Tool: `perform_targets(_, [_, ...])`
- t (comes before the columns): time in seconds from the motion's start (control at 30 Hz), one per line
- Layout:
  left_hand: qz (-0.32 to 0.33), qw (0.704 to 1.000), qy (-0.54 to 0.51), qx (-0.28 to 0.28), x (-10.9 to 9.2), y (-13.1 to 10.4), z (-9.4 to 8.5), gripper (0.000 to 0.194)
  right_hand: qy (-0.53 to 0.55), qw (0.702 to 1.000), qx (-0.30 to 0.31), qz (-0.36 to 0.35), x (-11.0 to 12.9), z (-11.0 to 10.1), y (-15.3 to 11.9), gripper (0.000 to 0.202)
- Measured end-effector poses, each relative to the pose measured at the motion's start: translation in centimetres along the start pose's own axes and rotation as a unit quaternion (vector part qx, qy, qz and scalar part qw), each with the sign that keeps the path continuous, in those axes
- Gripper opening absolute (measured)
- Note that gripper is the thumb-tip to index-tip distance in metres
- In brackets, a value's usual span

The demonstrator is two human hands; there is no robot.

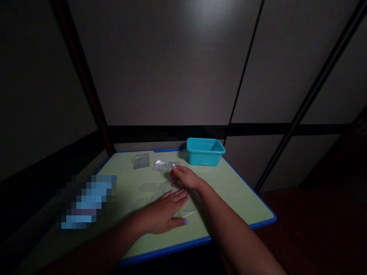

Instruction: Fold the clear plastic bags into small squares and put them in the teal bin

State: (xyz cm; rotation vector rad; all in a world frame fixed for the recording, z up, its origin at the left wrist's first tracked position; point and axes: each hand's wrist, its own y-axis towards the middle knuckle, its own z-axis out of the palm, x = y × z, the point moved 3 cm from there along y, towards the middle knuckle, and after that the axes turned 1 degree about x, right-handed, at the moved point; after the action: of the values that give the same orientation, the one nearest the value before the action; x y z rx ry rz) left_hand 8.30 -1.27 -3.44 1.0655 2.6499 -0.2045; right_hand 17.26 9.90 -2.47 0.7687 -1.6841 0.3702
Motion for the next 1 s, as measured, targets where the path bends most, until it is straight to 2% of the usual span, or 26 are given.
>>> perform_targets(0.2, [0.008,1.0,-0.005,0.011,-0.3,-0.1,0.1,0.076,0.001,1.0,0.006,-0.018,-0.2,0.2,0.2,0.057])
perform_targets(0.5, [0.008,1.0,-0.01,-0.009,-0.2,0.0,0.2,0.069,-0.037,0.997,-0.018,-0.063,-0.3,0.4,0.1,0.046])
perform_targets(0.73, [0.008,1.0,-0.006,-0.007,-0.3,-0.1,0.2,0.068,0.04,0.998,-0.025,-0.039,-0.1,0.9,-0.1,0.059])
perform_targets(1.0, [0.015,1.0,-0.002,-0.007,-0.3,-0.1,0.1,0.071,0.084,0.995,-0.002,-0.048,-0.2,1.0,-0.1,0.061])
